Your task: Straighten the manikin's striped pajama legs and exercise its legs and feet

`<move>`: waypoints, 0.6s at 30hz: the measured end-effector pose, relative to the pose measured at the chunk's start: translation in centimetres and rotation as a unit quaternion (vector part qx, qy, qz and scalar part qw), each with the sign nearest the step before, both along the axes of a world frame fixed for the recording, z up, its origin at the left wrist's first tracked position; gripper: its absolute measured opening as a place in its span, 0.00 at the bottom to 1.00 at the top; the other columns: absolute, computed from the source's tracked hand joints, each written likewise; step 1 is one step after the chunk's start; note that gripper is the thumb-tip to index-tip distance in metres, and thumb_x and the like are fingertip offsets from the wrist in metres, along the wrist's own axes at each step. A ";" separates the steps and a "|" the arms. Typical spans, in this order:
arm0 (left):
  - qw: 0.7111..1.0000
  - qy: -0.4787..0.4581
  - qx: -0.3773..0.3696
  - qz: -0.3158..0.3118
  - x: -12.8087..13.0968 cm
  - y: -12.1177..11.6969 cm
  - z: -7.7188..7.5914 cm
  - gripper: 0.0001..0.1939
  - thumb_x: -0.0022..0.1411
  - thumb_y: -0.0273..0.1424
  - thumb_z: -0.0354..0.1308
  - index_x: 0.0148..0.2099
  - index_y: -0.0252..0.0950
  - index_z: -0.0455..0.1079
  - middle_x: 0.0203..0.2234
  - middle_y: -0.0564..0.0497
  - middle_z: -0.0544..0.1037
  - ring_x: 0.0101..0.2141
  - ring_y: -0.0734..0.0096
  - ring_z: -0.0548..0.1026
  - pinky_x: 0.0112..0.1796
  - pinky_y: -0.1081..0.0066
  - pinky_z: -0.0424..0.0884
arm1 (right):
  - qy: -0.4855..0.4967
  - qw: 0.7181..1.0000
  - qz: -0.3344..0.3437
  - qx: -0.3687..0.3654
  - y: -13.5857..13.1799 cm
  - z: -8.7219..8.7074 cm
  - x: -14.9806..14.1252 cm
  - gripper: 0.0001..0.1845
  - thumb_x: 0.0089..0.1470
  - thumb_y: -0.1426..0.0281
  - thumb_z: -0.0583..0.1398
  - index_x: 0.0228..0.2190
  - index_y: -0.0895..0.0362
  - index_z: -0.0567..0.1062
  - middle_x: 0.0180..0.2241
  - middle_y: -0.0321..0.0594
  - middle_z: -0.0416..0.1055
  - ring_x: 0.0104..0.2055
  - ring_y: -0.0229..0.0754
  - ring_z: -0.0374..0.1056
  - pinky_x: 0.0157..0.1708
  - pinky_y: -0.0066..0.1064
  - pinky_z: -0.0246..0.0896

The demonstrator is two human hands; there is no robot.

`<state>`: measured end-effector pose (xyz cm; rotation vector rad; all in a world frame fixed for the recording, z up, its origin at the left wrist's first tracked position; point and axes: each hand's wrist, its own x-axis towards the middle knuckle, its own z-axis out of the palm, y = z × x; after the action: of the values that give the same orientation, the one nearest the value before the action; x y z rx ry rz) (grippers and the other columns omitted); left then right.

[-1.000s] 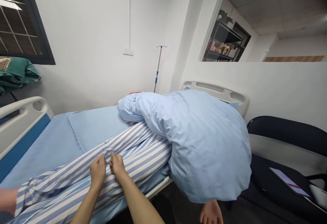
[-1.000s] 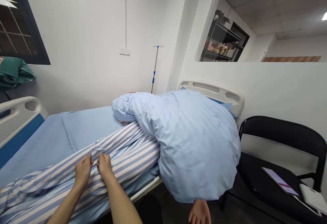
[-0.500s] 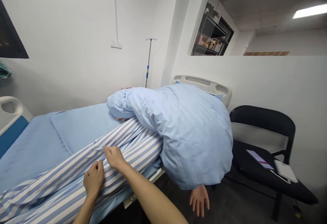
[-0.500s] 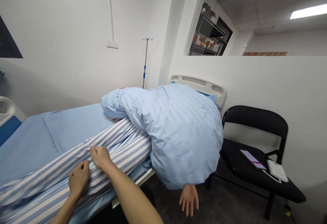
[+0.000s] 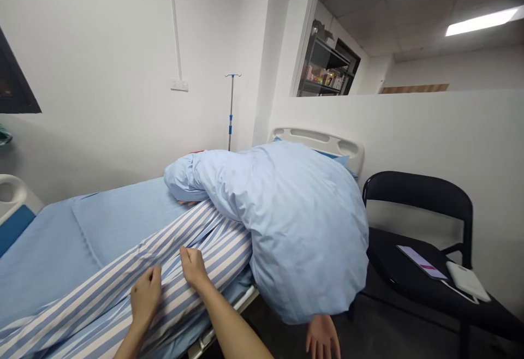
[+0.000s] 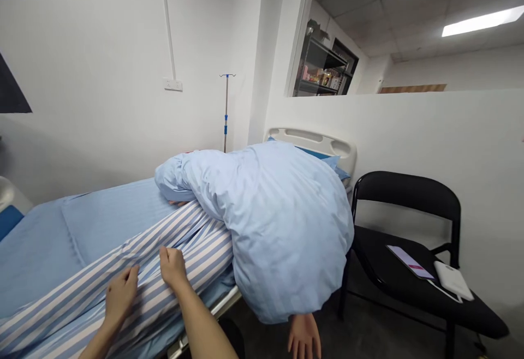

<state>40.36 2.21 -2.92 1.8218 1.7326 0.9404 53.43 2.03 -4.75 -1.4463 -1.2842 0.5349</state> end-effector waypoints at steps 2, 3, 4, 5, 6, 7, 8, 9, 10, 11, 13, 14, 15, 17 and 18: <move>0.997 -0.078 0.024 -0.009 2.4 0.0 0.9 0.19 0.56 0.40 0.44 0.17 0.38 0.54 0.13 0.56 0.59 0.21 0.73 0.60 0.25 0.74 0.55 | 0.044 0.999 0.009 0.011 0.2 0.0 0.2 0.27 0.58 0.56 0.44 0.13 0.56 0.55 0.13 0.31 0.49 0.18 0.32 0.48 0.20 0.26 0.40; 0.992 -0.119 0.029 -0.016 3.6 0.0 1.1 0.19 0.56 0.40 0.44 0.17 0.38 0.54 0.13 0.56 0.58 0.21 0.74 0.60 0.25 0.74 0.55 | 0.064 0.998 0.015 0.018 0.3 0.0 0.3 0.27 0.58 0.55 0.44 0.13 0.56 0.56 0.13 0.31 0.51 0.19 0.32 0.48 0.21 0.26 0.42; 0.987 -0.155 0.030 -0.021 4.7 0.1 1.2 0.18 0.56 0.40 0.44 0.18 0.38 0.54 0.13 0.56 0.59 0.21 0.74 0.60 0.25 0.74 0.56 | 0.082 0.996 0.021 0.023 0.3 -0.1 0.4 0.27 0.57 0.55 0.44 0.13 0.56 0.57 0.13 0.31 0.52 0.19 0.33 0.49 0.21 0.26 0.43; 0.983 -0.180 0.027 -0.019 5.6 0.1 1.0 0.18 0.57 0.40 0.43 0.18 0.38 0.55 0.13 0.56 0.60 0.21 0.74 0.60 0.25 0.74 0.56 | 0.098 0.995 0.024 0.027 0.4 -0.2 0.5 0.27 0.57 0.54 0.45 0.14 0.56 0.57 0.14 0.31 0.53 0.19 0.33 0.50 0.21 0.26 0.45; 0.981 -0.191 0.021 -0.012 6.3 0.1 0.7 0.18 0.57 0.40 0.43 0.19 0.38 0.56 0.14 0.55 0.62 0.21 0.73 0.62 0.26 0.73 0.57 | 0.112 0.993 0.024 0.029 0.5 -0.3 0.6 0.27 0.57 0.54 0.45 0.14 0.56 0.57 0.14 0.31 0.53 0.19 0.33 0.50 0.22 0.26 0.45; 0.982 -0.188 0.017 -0.001 6.9 0.2 0.1 0.18 0.58 0.40 0.42 0.20 0.38 0.58 0.15 0.54 0.65 0.22 0.72 0.63 0.27 0.73 0.58 | 0.123 0.992 0.022 0.029 0.5 -0.4 0.6 0.26 0.56 0.54 0.46 0.14 0.56 0.57 0.14 0.31 0.53 0.20 0.33 0.50 0.22 0.26 0.46; 0.985 -0.174 0.014 0.009 7.2 0.2 -0.5 0.18 0.59 0.39 0.41 0.21 0.38 0.60 0.17 0.52 0.68 0.24 0.70 0.65 0.28 0.72 0.59 | 0.132 0.991 0.020 0.028 0.5 -0.5 0.6 0.26 0.56 0.54 0.47 0.14 0.56 0.57 0.14 0.32 0.54 0.20 0.33 0.50 0.22 0.27 0.47; 0.988 -0.153 0.012 0.016 7.4 0.2 -1.1 0.18 0.60 0.39 0.41 0.23 0.37 0.62 0.20 0.50 0.71 0.25 0.69 0.67 0.29 0.71 0.59 | 0.138 0.990 0.018 0.026 0.5 -0.6 0.6 0.26 0.55 0.53 0.48 0.14 0.56 0.58 0.15 0.32 0.54 0.20 0.33 0.50 0.22 0.27 0.47; 0.991 -0.129 0.012 0.017 7.4 0.2 -1.7 0.17 0.60 0.38 0.40 0.25 0.37 0.64 0.23 0.48 0.73 0.27 0.67 0.69 0.31 0.71 0.59 | 0.142 0.989 0.016 0.024 0.5 -0.6 0.6 0.26 0.55 0.53 0.48 0.14 0.56 0.58 0.15 0.32 0.55 0.20 0.33 0.50 0.22 0.27 0.48; 0.994 -0.106 0.014 0.013 7.4 0.1 -2.2 0.17 0.61 0.36 0.40 0.28 0.37 0.66 0.25 0.47 0.75 0.29 0.66 0.70 0.32 0.70 0.60 | 0.144 0.989 0.015 0.023 0.5 -0.6 0.5 0.25 0.54 0.53 0.49 0.14 0.56 0.58 0.15 0.32 0.56 0.20 0.33 0.51 0.22 0.27 0.49; 0.997 -0.071 0.014 0.002 7.3 0.0 -2.5 0.17 0.62 0.34 0.39 0.31 0.36 0.67 0.28 0.44 0.76 0.33 0.65 0.72 0.35 0.70 0.60 | 0.142 0.990 0.016 0.018 0.4 -0.6 0.4 0.26 0.53 0.51 0.49 0.15 0.56 0.59 0.15 0.33 0.57 0.21 0.34 0.51 0.22 0.27 0.49; 0.998 -0.060 0.010 -0.001 7.2 -0.1 -2.5 0.17 0.63 0.33 0.39 0.31 0.36 0.67 0.29 0.44 0.76 0.34 0.65 0.72 0.35 0.70 0.60 | 0.138 0.990 0.022 0.011 0.4 -0.4 0.4 0.26 0.53 0.50 0.48 0.15 0.56 0.58 0.15 0.33 0.56 0.21 0.34 0.51 0.22 0.27 0.49; 0.999 -0.053 0.007 0.001 7.2 -0.2 -2.4 0.17 0.63 0.33 0.38 0.32 0.36 0.67 0.30 0.43 0.76 0.34 0.65 0.72 0.35 0.70 0.59 | 0.129 0.991 0.032 0.000 0.4 -0.3 0.6 0.27 0.52 0.49 0.48 0.14 0.56 0.58 0.15 0.33 0.56 0.21 0.34 0.51 0.22 0.27 0.49; 0.999 -0.047 -0.003 0.008 7.3 -0.4 -2.1 0.18 0.64 0.33 0.38 0.32 0.36 0.68 0.30 0.42 0.77 0.34 0.65 0.72 0.35 0.69 0.58 | 0.086 0.995 0.049 -0.019 0.6 0.3 1.5 0.28 0.52 0.48 0.47 0.14 0.56 0.57 0.14 0.32 0.53 0.20 0.33 0.49 0.22 0.27 0.47; 0.999 -0.046 -0.008 0.011 7.4 -0.5 -1.9 0.18 0.64 0.34 0.39 0.31 0.36 0.68 0.29 0.42 0.77 0.34 0.64 0.72 0.34 0.69 0.58 | 0.053 0.997 0.051 -0.021 0.7 0.7 2.2 0.28 0.52 0.49 0.46 0.14 0.56 0.57 0.14 0.31 0.53 0.20 0.33 0.49 0.21 0.27 0.46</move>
<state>47.78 1.67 -4.86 1.7244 1.7030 0.9995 55.60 2.71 -4.05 -1.3743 -1.2744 0.7015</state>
